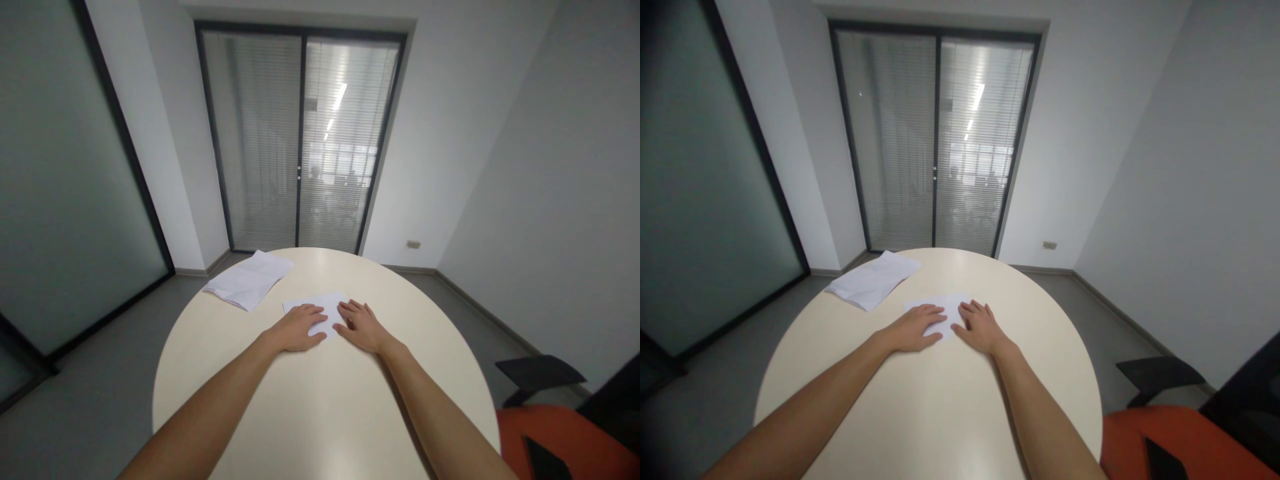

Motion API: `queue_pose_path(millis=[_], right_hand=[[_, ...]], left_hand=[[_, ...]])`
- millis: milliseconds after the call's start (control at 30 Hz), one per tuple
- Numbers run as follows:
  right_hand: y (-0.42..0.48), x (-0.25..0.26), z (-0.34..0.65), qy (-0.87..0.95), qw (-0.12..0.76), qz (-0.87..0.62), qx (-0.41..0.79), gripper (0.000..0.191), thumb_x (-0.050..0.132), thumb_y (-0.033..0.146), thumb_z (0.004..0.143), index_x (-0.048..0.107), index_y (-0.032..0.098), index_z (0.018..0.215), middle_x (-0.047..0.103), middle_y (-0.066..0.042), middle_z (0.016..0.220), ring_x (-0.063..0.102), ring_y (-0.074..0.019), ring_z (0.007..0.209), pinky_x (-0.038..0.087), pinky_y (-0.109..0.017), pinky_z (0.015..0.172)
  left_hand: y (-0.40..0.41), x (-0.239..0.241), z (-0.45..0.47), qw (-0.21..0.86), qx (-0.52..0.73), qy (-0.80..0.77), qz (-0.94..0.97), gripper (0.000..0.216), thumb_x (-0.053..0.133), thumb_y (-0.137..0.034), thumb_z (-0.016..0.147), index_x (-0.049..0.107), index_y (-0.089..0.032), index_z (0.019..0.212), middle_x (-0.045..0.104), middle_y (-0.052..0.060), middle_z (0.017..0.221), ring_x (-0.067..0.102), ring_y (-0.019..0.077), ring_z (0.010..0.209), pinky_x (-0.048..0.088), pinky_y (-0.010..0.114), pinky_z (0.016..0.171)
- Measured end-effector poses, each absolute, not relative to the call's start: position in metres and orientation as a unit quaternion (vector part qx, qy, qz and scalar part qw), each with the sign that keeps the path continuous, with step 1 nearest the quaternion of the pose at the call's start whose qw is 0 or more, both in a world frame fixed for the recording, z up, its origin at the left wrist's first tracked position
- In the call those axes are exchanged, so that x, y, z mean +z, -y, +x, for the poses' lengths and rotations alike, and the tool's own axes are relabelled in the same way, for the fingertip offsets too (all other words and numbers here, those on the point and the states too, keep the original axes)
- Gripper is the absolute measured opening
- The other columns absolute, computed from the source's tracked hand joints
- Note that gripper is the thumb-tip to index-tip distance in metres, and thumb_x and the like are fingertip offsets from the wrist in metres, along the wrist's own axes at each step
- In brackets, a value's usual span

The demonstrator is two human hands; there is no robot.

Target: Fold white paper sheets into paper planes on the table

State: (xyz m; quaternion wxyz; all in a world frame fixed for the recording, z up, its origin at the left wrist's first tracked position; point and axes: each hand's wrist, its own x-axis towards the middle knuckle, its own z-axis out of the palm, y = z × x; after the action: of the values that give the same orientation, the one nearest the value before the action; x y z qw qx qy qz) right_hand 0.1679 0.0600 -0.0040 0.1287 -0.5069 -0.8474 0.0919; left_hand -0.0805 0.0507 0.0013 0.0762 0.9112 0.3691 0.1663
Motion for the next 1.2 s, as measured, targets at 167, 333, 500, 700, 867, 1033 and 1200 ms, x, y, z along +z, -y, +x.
queue_pose_path(millis=[167, 333, 500, 700, 867, 1033, 1200], right_hand=[[-0.0605, -0.0054, 0.1694, 0.847, 0.130, -0.508, 0.088, 0.073, 0.052, 0.065, 0.088, 0.048, 0.022, 0.147, 0.040, -0.013, 0.157, 0.027, -0.0382, 0.147, 0.015, -0.065, 0.117], [-0.0593, -0.0046, 0.1687, 0.847, 0.127, -0.508, 0.092, 0.080, 0.050, 0.070, 0.087, 0.045, 0.020, 0.149, 0.037, -0.013, 0.158, 0.026, -0.0377, 0.147, 0.013, -0.063, 0.118], [-0.0594, -0.0033, 0.1692, 0.849, 0.124, -0.504, 0.101, 0.079, 0.050, 0.068, 0.088, 0.043, 0.020, 0.150, 0.036, -0.014, 0.158, 0.026, -0.0369, 0.148, 0.013, -0.064, 0.118], [-0.0597, -0.0021, 0.1706, 0.851, 0.119, -0.499, 0.112, 0.081, 0.051, 0.067, 0.087, 0.041, 0.019, 0.152, 0.034, -0.015, 0.159, 0.025, -0.0368, 0.148, 0.013, -0.064, 0.118], [-0.0596, -0.0012, 0.1716, 0.858, 0.116, -0.487, 0.113, 0.079, 0.052, 0.066, 0.088, 0.041, 0.022, 0.152, 0.033, -0.015, 0.159, 0.025, -0.0369, 0.148, 0.012, -0.063, 0.118], [-0.0584, 0.0017, 0.1710, 0.869, 0.105, -0.472, 0.109, 0.079, 0.050, 0.069, 0.088, 0.043, 0.021, 0.151, 0.033, -0.015, 0.160, 0.024, -0.0368, 0.149, 0.012, -0.063, 0.118], [-0.0584, 0.0018, 0.1705, 0.869, 0.108, -0.472, 0.105, 0.077, 0.050, 0.068, 0.088, 0.044, 0.024, 0.150, 0.034, -0.013, 0.159, 0.025, -0.0364, 0.148, 0.012, -0.063, 0.118]], left_hand=[[-0.0515, -0.0029, -0.0809, 0.086, 0.169, -0.378, 0.906, 0.051, 0.055, -0.047, 0.091, 0.058, -0.022, 0.136, 0.050, 0.011, 0.149, 0.040, 0.0333, 0.140, 0.031, 0.052, 0.116], [-0.0518, -0.0016, -0.0826, 0.084, 0.163, -0.377, 0.908, 0.050, 0.055, -0.043, 0.091, 0.058, -0.021, 0.136, 0.049, 0.011, 0.149, 0.040, 0.0324, 0.141, 0.030, 0.050, 0.118], [-0.0555, -0.0019, -0.0853, 0.084, 0.150, -0.372, 0.912, 0.049, 0.052, -0.033, 0.091, 0.056, -0.022, 0.139, 0.048, 0.008, 0.152, 0.040, 0.0310, 0.141, 0.031, 0.050, 0.118], [-0.0602, -0.0042, -0.0857, 0.085, 0.150, -0.370, 0.913, 0.046, 0.049, -0.028, 0.092, 0.057, -0.024, 0.138, 0.048, 0.006, 0.151, 0.041, 0.0278, 0.141, 0.030, 0.048, 0.119], [-0.0607, -0.0058, -0.0865, 0.087, 0.160, -0.374, 0.909, 0.047, 0.053, -0.032, 0.090, 0.057, -0.022, 0.136, 0.050, 0.008, 0.150, 0.042, 0.0293, 0.140, 0.031, 0.048, 0.118], [-0.0604, -0.0045, -0.0868, 0.082, 0.154, -0.379, 0.909, 0.047, 0.053, -0.040, 0.093, 0.057, -0.022, 0.136, 0.049, 0.008, 0.151, 0.042, 0.0299, 0.140, 0.031, 0.048, 0.118], [-0.0577, -0.0011, -0.0871, 0.082, 0.149, -0.375, 0.911, 0.051, 0.052, -0.048, 0.093, 0.057, -0.023, 0.138, 0.047, 0.008, 0.152, 0.042, 0.0306, 0.140, 0.031, 0.049, 0.117]])
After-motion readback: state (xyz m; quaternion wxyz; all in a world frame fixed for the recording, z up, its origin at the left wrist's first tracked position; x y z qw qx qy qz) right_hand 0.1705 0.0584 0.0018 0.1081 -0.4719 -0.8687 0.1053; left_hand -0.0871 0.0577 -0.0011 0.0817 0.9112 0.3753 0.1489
